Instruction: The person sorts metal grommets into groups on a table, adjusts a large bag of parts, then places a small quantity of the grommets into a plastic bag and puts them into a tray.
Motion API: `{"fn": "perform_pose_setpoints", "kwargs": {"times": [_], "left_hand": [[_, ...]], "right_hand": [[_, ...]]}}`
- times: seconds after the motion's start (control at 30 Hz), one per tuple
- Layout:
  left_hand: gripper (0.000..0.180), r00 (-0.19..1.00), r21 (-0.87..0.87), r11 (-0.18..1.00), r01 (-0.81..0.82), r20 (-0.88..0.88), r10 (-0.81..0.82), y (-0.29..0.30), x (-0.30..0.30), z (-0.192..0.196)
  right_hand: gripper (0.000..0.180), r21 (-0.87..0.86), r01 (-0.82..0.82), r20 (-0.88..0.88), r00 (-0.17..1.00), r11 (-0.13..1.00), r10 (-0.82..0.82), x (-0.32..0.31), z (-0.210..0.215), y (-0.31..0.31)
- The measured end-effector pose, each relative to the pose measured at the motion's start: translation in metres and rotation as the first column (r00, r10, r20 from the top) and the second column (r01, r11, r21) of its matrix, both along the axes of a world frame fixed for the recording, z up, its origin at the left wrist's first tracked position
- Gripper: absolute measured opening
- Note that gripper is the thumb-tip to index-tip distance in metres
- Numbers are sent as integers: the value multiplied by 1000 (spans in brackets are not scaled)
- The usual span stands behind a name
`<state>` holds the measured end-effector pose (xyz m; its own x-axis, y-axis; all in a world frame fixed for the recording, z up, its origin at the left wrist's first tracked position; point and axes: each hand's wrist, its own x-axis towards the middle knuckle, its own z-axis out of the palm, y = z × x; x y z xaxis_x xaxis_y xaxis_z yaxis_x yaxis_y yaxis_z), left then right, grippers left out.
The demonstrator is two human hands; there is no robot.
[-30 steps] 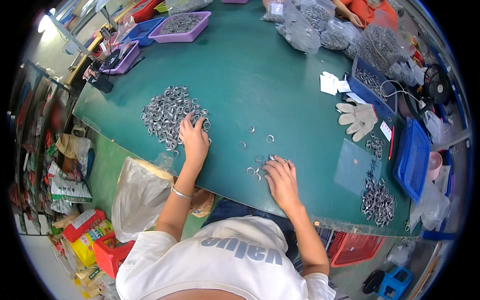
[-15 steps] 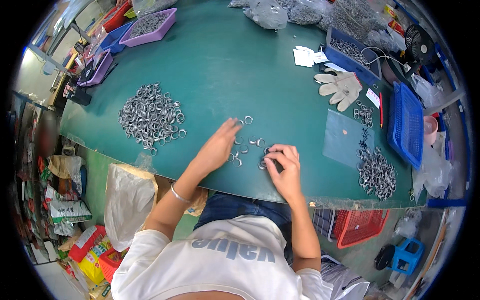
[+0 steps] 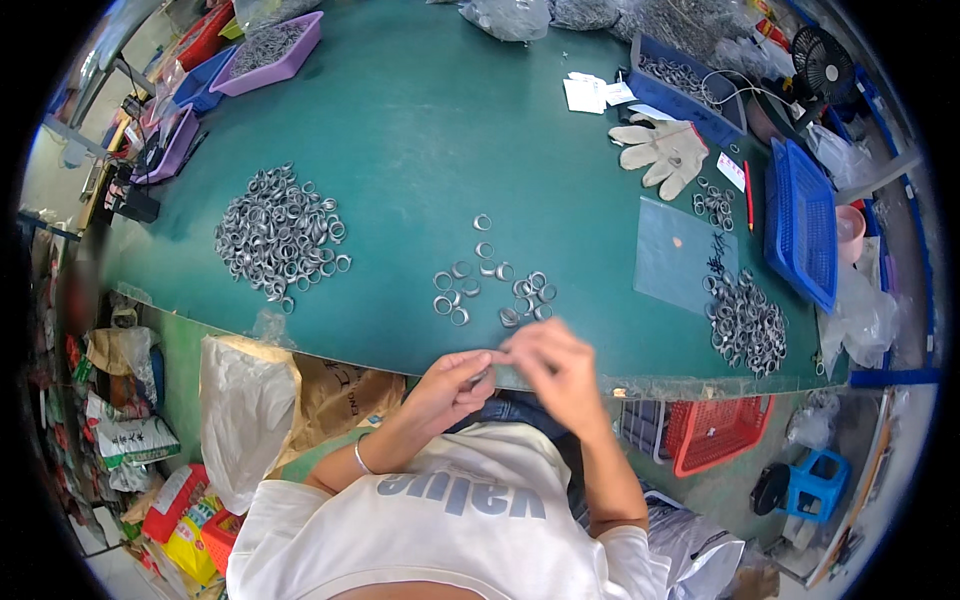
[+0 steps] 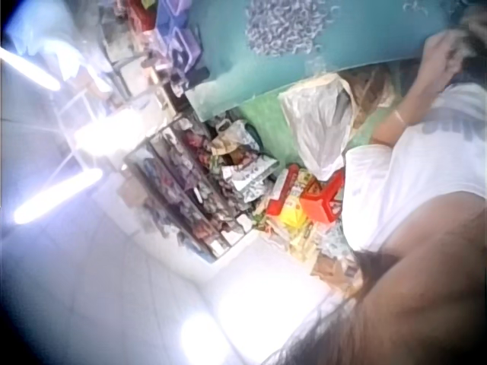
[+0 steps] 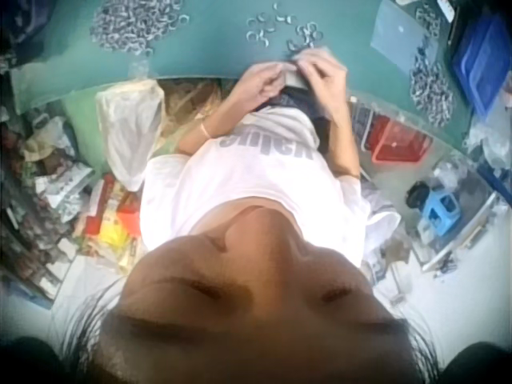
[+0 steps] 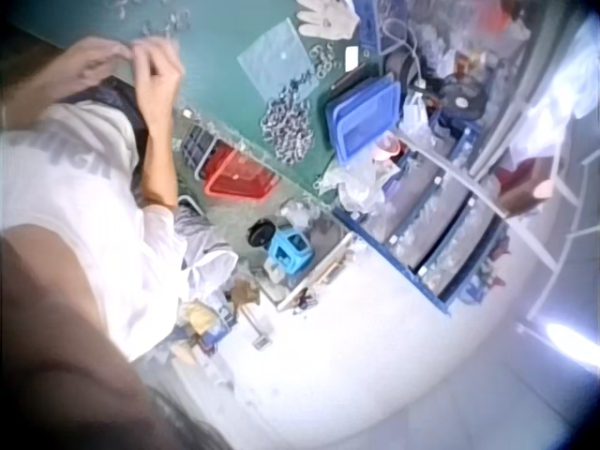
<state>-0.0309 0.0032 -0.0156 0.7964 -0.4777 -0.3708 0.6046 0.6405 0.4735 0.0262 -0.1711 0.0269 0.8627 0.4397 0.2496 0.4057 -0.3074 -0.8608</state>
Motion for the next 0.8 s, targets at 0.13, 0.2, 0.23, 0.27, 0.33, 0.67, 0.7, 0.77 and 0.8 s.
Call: {"fn": "perform_pose_setpoints", "kwargs": {"times": [0.13, 0.2, 0.23, 0.27, 0.33, 0.67, 0.7, 0.77, 0.8], "left_hand": [[25, 1000, -9, 1000, 14, 3, -14, -6, -4, 11], [25, 1000, 77, 997, -29, -9, 29, -9, -7, 11], [26, 999, 79, 997, -27, 22, 25, -9, -8, 10], [27, 998, 81, 996, -25, 54, 20, -9, -9, 10], [28, 998, 107, 994, -20, 63, 14, -6, -10, 12], [27, 998, 223, 975, 19, 60, -33, -6, -6, 19], [27, 997, 218, 976, 16, 74, -33, -5, -5, 20], [27, 996, 235, 972, 12, 81, -32, 1, -7, 21], [27, 995, 226, 974, 4, 98, -27, 0, -6, 21]], "right_hand": [[16, -255, 257, 339, 927, 932, -162, 36, -5, 8], [16, -339, 286, 420, 898, 896, -128, 44, -13, 14], [13, -345, 275, 453, 886, 897, -98, 48, -24, 13], [11, -351, 265, 485, 872, 898, -69, 50, -30, 11], [10, -300, 280, 435, 891, 912, -130, 51, -35, 6], [16, -400, 312, 500, 862, 862, -80, 45, -30, 14], [16, -400, 318, 513, 855, 860, -77, 47, -29, 13], [12, -345, 314, 466, 875, 884, -128, 45, -29, 12], [9, -284, 323, 403, 895, 903, -193, 39, -24, 14]]}}
